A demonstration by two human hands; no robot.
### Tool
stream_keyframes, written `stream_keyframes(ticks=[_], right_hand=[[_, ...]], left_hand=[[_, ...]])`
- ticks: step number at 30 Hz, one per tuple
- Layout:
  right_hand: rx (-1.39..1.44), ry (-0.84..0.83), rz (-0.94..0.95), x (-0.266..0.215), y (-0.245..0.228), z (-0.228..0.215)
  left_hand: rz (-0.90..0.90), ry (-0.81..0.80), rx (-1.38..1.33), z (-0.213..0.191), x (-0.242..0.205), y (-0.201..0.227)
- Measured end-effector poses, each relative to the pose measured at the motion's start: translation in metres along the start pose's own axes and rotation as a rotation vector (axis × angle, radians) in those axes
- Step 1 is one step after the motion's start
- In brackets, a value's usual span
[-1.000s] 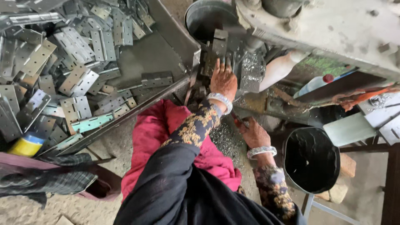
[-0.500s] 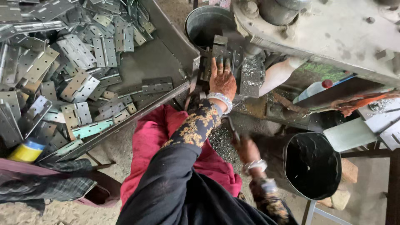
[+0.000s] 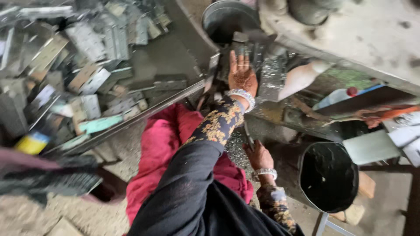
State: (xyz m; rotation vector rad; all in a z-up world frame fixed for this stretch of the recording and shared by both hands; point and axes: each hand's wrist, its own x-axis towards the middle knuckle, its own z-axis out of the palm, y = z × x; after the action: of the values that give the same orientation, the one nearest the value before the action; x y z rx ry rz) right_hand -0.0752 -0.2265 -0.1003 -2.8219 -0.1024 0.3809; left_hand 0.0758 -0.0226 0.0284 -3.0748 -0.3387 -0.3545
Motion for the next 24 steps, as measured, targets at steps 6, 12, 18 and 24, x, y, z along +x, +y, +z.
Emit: stream_keyframes(ticks=[6, 12, 18, 24], right_hand=[[0.174, 0.347, -0.145, -0.030, -0.029, -0.036], [0.237, 0.659, -0.403, -0.035, -0.063, -0.116], [0.212, 0.657, -0.331, -0.041, -0.087, -0.133], [0.242, 0.633, -0.315, -0.040, -0.075, -0.126]], left_hand=[[0.127, 0.296, -0.685, -0.017, -0.086, -0.087], [0.020, 0.092, -0.165, 0.026, -0.093, -0.241], [0.243, 0.076, -0.241, 0.079, -0.067, -0.278], [0.128, 0.170, -0.057, 0.082, -0.075, -0.252]])
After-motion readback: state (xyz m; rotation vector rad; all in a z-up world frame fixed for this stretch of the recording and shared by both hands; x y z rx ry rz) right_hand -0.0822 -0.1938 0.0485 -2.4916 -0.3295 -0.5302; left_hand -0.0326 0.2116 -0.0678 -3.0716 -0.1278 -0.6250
